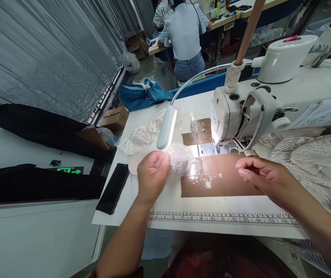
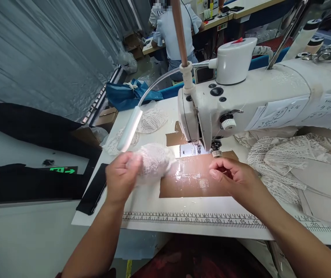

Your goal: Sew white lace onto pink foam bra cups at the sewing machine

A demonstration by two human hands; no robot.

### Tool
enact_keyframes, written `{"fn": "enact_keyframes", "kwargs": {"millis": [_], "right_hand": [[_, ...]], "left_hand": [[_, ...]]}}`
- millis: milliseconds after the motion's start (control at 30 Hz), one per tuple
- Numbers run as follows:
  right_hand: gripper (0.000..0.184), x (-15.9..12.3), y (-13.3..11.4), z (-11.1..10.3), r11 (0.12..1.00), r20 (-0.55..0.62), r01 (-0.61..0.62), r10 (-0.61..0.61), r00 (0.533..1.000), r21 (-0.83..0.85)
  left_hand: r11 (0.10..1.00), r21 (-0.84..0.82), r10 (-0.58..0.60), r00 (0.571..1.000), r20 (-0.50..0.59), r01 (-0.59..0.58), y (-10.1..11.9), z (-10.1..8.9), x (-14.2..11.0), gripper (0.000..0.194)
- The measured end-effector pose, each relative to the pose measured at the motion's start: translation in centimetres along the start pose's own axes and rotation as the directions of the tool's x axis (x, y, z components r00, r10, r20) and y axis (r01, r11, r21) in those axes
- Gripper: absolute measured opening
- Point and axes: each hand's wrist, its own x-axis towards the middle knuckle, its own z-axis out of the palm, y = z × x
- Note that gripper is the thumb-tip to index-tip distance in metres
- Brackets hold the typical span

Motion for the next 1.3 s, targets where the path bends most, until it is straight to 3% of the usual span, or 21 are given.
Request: {"fn": "enact_keyframes", "kwargs": {"millis": [33,100,167,233,300,400,567,700,900,1133,1300], "right_hand": [[0.023,0.2,0.0,0.0,0.996,-0.006,0.024,-0.025,1.000,-0.081],[0.023,0.8,-0.1,0.3,0.969,0.019,0.096,-0.094,0.995,-0.229],[0.025,1.5,-0.1,0.7,0.925,0.065,0.174,-0.162,0.985,-0.339],[0.028,2.1,0.1,1.1,0.878,0.101,0.238,-0.215,0.971,-0.417],[0.032,2.4,0.2,1.5,0.832,0.132,0.288,-0.256,0.958,-0.475],[0.035,2.5,0.6,2.2,0.723,0.226,0.379,-0.305,0.925,-0.577],[0.033,2.0,1.4,3.3,0.430,0.252,0.425,-0.404,0.880,-0.796],[0.043,1.9,1.6,3.6,0.304,0.228,0.373,-0.420,0.878,-0.877],[0.055,2.7,1.2,3.9,0.278,0.148,0.266,-0.382,0.912,-0.923],[0.057,3.0,1.2,4.1,0.273,0.115,0.246,-0.419,0.901,-0.930],[0.059,2.9,1.3,4.0,0.263,0.125,0.250,-0.413,0.902,-0.932]], "left_hand": [[0.970,0.184,0.153,0.987,0.051,-0.159,-0.1,1.0,0.4,0.031],[0.818,0.381,0.336,0.895,0.292,-0.431,-0.2,4.2,0.5,0.030],[0.670,0.471,0.283,0.784,0.553,-0.574,-0.2,8.0,0.0,0.029],[0.640,0.442,0.262,0.719,0.643,-0.629,0.1,10.9,-0.9,0.028],[0.627,0.400,0.269,0.668,0.694,-0.668,0.8,12.1,-1.8,0.026],[0.603,0.349,0.292,0.605,0.741,-0.718,1.7,11.0,-2.1,0.029],[0.795,0.198,0.278,0.634,0.721,-0.574,1.4,8.6,-0.5,0.030],[0.809,0.121,0.363,0.651,0.667,-0.575,-0.5,9.4,0.5,0.027],[0.816,0.056,0.397,0.628,0.669,-0.576,-1.9,10.6,1.8,0.031],[0.712,0.082,0.506,0.590,0.629,-0.698,-3.0,10.6,2.7,0.032],[0.713,0.103,0.508,0.612,0.607,-0.694,-3.1,10.7,3.0,0.032]]}}
